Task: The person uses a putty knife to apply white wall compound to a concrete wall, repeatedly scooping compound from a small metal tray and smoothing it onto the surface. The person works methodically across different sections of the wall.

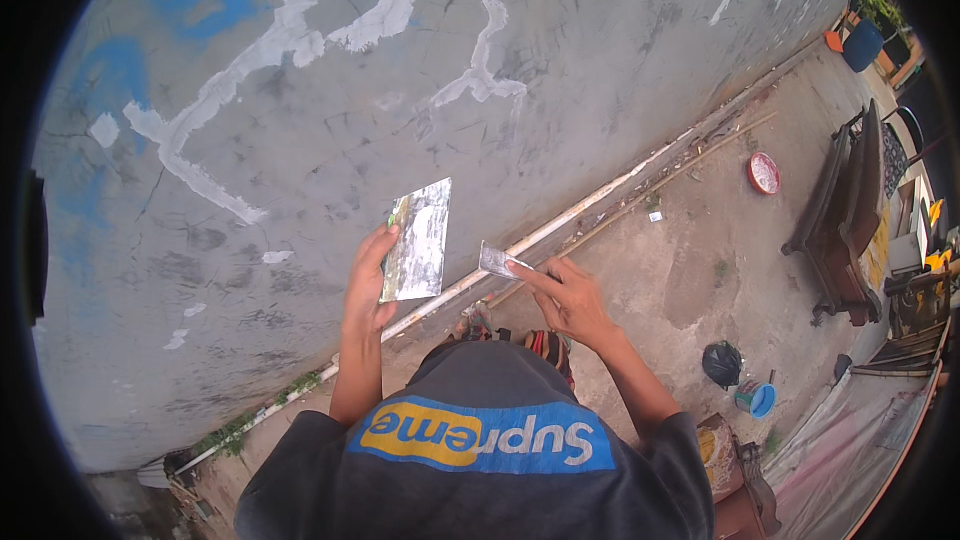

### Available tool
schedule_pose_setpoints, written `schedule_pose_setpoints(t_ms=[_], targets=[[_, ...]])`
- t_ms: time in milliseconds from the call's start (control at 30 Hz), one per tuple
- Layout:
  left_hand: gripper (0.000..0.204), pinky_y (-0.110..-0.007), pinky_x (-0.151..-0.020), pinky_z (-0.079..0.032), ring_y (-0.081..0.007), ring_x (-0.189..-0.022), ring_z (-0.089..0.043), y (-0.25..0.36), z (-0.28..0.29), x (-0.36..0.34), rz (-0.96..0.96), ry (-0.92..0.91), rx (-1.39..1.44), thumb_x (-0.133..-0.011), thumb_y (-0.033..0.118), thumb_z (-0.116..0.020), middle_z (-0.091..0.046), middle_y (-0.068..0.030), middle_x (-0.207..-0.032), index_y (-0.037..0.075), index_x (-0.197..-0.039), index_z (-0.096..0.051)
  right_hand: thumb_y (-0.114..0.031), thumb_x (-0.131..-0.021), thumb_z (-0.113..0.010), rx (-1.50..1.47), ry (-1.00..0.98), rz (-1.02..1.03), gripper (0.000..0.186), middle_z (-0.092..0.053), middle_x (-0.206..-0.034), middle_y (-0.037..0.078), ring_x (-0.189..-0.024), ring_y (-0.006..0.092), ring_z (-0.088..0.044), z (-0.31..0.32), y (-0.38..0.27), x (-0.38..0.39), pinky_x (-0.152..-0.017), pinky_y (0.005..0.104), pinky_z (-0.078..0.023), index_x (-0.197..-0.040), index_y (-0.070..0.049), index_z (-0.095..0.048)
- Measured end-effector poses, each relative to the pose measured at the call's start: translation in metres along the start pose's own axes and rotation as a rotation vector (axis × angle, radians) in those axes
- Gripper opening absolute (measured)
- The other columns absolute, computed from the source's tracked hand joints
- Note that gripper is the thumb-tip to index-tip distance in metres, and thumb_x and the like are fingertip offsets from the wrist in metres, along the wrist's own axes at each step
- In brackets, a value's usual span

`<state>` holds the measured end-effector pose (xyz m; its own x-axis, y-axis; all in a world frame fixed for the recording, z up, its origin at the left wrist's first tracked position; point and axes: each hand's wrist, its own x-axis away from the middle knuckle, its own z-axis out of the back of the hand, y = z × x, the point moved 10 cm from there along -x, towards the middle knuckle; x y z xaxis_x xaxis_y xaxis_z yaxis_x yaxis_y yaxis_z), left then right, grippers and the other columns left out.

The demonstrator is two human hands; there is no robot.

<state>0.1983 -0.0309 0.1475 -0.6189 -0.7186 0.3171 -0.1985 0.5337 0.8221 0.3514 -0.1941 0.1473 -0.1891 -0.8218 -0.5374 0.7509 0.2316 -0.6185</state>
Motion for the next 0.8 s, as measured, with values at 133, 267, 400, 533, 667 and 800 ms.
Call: schedule_pose_setpoints(t_ms=[133, 267, 400, 533, 667, 800], targets=[[0.029, -0.030, -0.073, -0.058, -0.0152, -0.083, -0.069, -0.016, -0.027, 0.008, -0.006, 0.030, 0.009, -0.099, 0.018, -0.052, -0.068, -0.0102, -0.099, -0.005, -0.116, -0.058, 0.004, -0.081, -0.064, -0.227, 0.206, 0.057, 0.049, -0.056, -0.079, 0.007, -0.069, 0.0207, -0.052, 0.052, -0.012, -0.029, -0.059, 0.0310, -0.043, -0.127, -0.012, -0.066], [0.028, -0.031, -0.069, -0.059, -0.0151, -0.078, -0.069, -0.036, -0.055, 0.015, 0.010, 0.027, 0.144, -0.097, 0.017, -0.056, -0.069, -0.0093, -0.095, -0.004, -0.116, -0.058, 0.006, -0.079, -0.065, -0.296, 0.219, 0.157, 0.050, -0.059, -0.082, 0.007, -0.071, 0.0210, -0.054, 0.054, -0.024, -0.037, -0.060, 0.0311, -0.044, -0.125, -0.013, -0.067], [0.026, -0.031, -0.069, -0.059, -0.0158, -0.078, -0.069, -0.039, -0.074, 0.022, 0.018, -0.033, 0.210, -0.096, 0.016, -0.057, -0.069, -0.0093, -0.096, -0.002, -0.115, -0.059, 0.005, -0.078, -0.066, -0.267, 0.196, 0.158, 0.051, -0.059, -0.082, 0.007, -0.070, 0.0213, -0.054, 0.052, -0.014, -0.018, -0.061, 0.0313, -0.044, -0.125, -0.014, -0.068], [0.030, -0.039, -0.055, -0.061, -0.0205, -0.072, -0.071, -0.031, -0.072, 0.023, -0.042, 0.076, 0.135, -0.100, 0.021, -0.049, -0.068, -0.0137, -0.095, -0.004, -0.115, -0.056, 0.005, -0.077, -0.066, -0.120, -0.001, 0.213, 0.052, -0.058, -0.082, 0.007, -0.070, 0.0226, -0.053, 0.041, 0.000, 0.011, -0.059, 0.0320, -0.044, -0.125, -0.014, -0.068], [0.029, -0.031, -0.069, -0.060, -0.0163, -0.079, -0.071, -0.029, -0.075, 0.015, -0.069, 0.033, 0.128, -0.096, 0.017, -0.057, -0.069, -0.0110, -0.098, -0.004, -0.116, -0.058, -0.001, -0.090, -0.060, -0.394, 0.117, 0.012, 0.036, -0.058, -0.076, 0.006, -0.064, 0.0161, -0.054, 0.074, 0.029, 0.012, -0.054, 0.0288, -0.043, -0.126, -0.007, -0.064], [0.029, -0.030, -0.068, -0.060, -0.0160, -0.078, -0.071, -0.037, -0.077, 0.009, -0.013, -0.041, 0.158, -0.097, 0.016, -0.056, -0.069, -0.0118, -0.097, -0.006, -0.115, -0.058, -0.015, -0.103, -0.049, -0.930, -0.012, -0.326, 0.020, -0.058, -0.069, 0.004, -0.056, 0.0087, -0.052, 0.078, 0.028, -0.008, -0.050, 0.0242, -0.043, -0.111, 0.000, -0.060]])
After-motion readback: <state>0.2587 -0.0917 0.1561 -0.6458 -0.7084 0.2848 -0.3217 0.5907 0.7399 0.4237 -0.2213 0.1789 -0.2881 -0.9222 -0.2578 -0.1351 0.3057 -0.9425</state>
